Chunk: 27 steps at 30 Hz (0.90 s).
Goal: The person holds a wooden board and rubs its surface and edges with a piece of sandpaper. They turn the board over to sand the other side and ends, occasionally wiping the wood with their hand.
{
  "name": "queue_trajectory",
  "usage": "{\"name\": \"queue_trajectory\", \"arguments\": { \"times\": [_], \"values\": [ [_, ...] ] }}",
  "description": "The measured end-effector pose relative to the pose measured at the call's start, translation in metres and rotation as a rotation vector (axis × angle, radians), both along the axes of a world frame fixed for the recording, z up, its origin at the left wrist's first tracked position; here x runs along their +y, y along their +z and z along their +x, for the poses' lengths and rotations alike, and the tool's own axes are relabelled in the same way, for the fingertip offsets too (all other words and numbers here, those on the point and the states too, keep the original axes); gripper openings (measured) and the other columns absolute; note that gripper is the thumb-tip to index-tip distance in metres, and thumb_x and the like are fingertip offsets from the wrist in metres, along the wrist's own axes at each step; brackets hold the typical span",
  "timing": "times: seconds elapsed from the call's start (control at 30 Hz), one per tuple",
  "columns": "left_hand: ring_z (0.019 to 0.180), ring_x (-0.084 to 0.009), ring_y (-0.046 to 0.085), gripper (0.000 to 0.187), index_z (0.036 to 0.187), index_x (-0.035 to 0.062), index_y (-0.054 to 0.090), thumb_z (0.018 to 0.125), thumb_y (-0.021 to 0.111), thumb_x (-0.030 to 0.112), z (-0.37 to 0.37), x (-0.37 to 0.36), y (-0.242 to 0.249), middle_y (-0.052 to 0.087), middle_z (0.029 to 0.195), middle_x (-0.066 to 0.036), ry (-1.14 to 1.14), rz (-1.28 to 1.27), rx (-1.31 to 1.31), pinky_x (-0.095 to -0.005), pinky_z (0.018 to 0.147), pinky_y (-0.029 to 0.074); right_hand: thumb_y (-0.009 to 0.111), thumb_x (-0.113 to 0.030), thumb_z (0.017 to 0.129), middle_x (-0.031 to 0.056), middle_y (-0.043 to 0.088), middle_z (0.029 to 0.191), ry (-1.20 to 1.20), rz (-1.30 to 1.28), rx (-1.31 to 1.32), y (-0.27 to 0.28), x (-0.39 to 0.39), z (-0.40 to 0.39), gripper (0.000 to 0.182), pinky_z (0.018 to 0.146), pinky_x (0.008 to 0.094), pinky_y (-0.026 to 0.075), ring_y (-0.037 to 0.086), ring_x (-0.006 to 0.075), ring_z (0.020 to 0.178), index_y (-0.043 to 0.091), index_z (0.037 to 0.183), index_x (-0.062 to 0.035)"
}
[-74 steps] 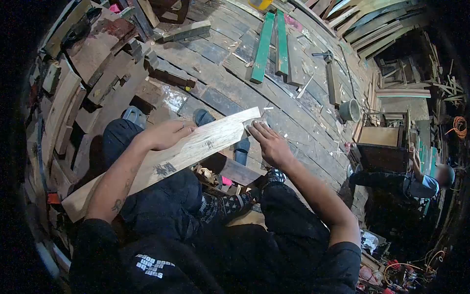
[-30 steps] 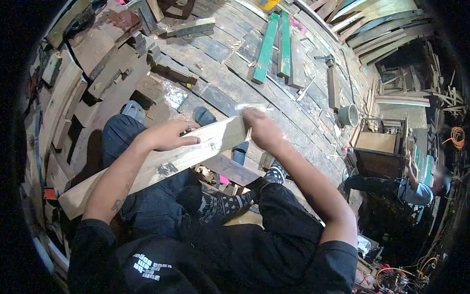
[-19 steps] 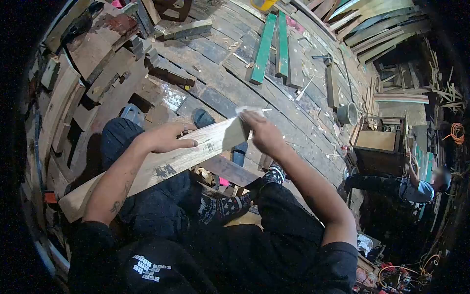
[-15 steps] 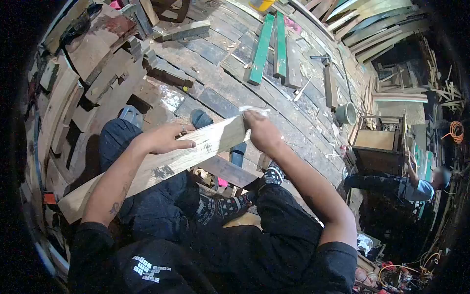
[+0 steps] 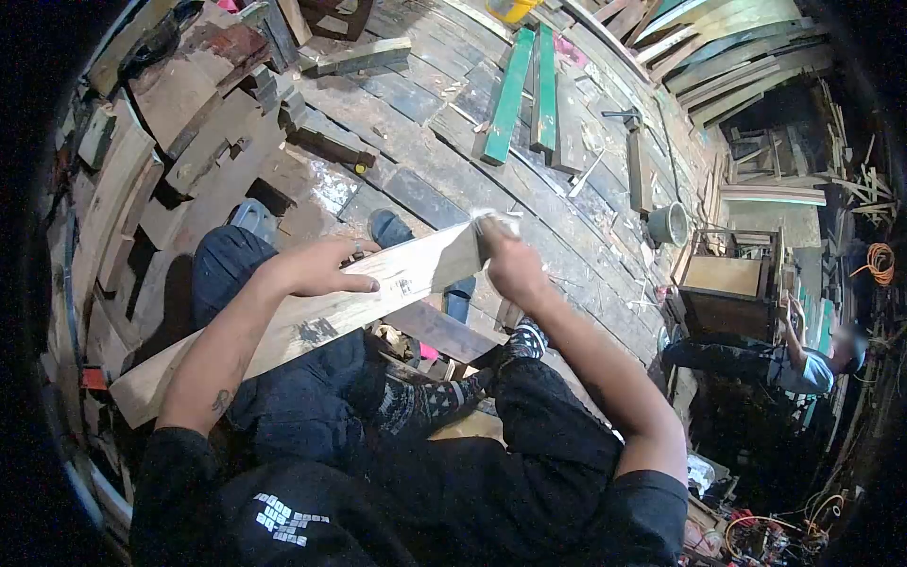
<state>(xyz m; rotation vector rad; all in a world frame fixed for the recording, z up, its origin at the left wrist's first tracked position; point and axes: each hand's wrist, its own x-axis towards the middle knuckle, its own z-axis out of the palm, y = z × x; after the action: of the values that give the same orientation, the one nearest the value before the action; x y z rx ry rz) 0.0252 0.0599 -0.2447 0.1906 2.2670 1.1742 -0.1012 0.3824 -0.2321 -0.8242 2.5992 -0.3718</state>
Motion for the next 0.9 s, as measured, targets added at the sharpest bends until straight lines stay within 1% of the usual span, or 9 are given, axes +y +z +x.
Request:
{"name": "queue_trajectory", "arguments": {
  "times": [0.07,0.17,0.27,0.4,0.47,0.67,0.73,0.8,0.9],
  "values": [
    [0.122,-0.0379,0.064,0.07,0.144,0.005,0.058,0.092,0.075,0.048,0.0,-0.001,0.004,0.066,0.134,-0.026,-0.001,0.031,-0.034,-0.0437,0.104,0.05,0.057,-0.002,0.085,0.0188,0.048,0.158,0.252,-0.102,0.072,0.001,-0.017,0.032,0.069,0.118,0.0453,0.044,0.049,0.0382,0.143,0.046,0.154,-0.0083],
    [0.121,-0.0382,0.065,0.072,0.144,0.0049,0.058,0.089,0.077,0.049,0.003,-0.002,0.005,0.067,0.131,-0.026,0.009,-0.006,0.0,-0.0434,0.103,0.051,0.055,0.002,0.086,0.0157,0.046,0.16,0.655,-0.199,0.044,0.013,-0.037,0.068,0.07,0.126,0.0448,0.034,0.043,0.0323,0.149,0.047,0.155,-0.0108],
    [0.119,-0.038,0.067,0.076,0.145,0.0056,0.058,0.086,0.079,0.05,0.001,-0.002,0.002,0.068,0.13,-0.026,0.003,-0.015,0.022,-0.0431,0.102,0.052,0.054,0.006,0.087,0.0179,0.049,0.157,0.635,-0.177,0.093,0.014,-0.018,0.048,0.066,0.124,0.0446,0.037,0.046,0.0364,0.146,0.051,0.152,-0.007],
    [0.116,-0.0375,0.069,0.08,0.145,0.0065,0.058,0.082,0.081,0.051,0.001,-0.002,-0.001,0.07,0.127,-0.025,0.014,-0.005,-0.003,-0.0422,0.101,0.052,0.05,0.009,0.084,0.0205,0.052,0.153,0.099,-0.053,0.015,0.001,0.016,0.022,0.07,0.118,0.0439,0.044,0.046,0.0376,0.145,0.05,0.152,-0.0081],
    [0.117,-0.0372,0.069,0.081,0.145,0.0059,0.058,0.082,0.081,0.051,0.0,-0.001,-0.002,0.07,0.128,-0.025,0.011,0.026,-0.003,-0.0417,0.101,0.052,0.051,0.009,0.083,0.0196,0.049,0.156,0.1,-0.039,0.044,-0.002,0.011,0.028,0.07,0.116,0.0446,0.046,0.046,0.0386,0.145,0.05,0.152,-0.0077],
    [0.12,-0.0375,0.066,0.081,0.146,0.0071,0.057,0.084,0.08,0.053,0.002,-0.002,0.001,0.068,0.129,-0.025,0.022,-0.004,0.002,-0.042,0.103,0.051,0.053,0.002,0.085,0.0157,0.048,0.159,0.716,-0.193,0.091,0.015,-0.029,0.059,0.068,0.125,0.0435,0.035,0.043,0.0371,0.148,0.049,0.153,-0.0084],
    [0.121,-0.0378,0.065,0.082,0.146,0.006,0.056,0.083,0.081,0.052,0.001,-0.003,0.004,0.066,0.132,-0.026,0.012,-0.002,-0.015,-0.0417,0.104,0.05,0.053,0.003,0.086,0.0153,0.047,0.16,0.679,-0.146,0.1,0.005,-0.007,0.03,0.068,0.124,0.0429,0.037,0.042,0.0356,0.149,0.049,0.153,-0.0092],
    [0.119,-0.0387,0.066,0.082,0.145,0.0048,0.057,0.083,0.081,0.051,0.0,-0.003,0.002,0.067,0.13,-0.027,0.024,-0.003,-0.005,-0.0421,0.103,0.051,0.049,0.009,0.083,0.0208,0.051,0.155,0.278,-0.169,0.075,-0.01,0.019,0.013,0.07,0.121,0.0448,0.04,0.049,0.036,0.144,0.049,0.152,-0.0059],
    [0.117,-0.0391,0.067,0.081,0.143,0.0039,0.058,0.082,0.082,0.052,0.0,-0.002,0.007,0.069,0.127,-0.026,0.014,0.038,-0.035,-0.0426,0.101,0.052,0.05,0.007,0.083,0.0247,0.052,0.151,0.131,-0.051,0.102,-0.007,0.026,0.006,0.066,0.119,0.0437,0.042,0.052,0.0379,0.141,0.05,0.148,-0.0005]
  ]
}}
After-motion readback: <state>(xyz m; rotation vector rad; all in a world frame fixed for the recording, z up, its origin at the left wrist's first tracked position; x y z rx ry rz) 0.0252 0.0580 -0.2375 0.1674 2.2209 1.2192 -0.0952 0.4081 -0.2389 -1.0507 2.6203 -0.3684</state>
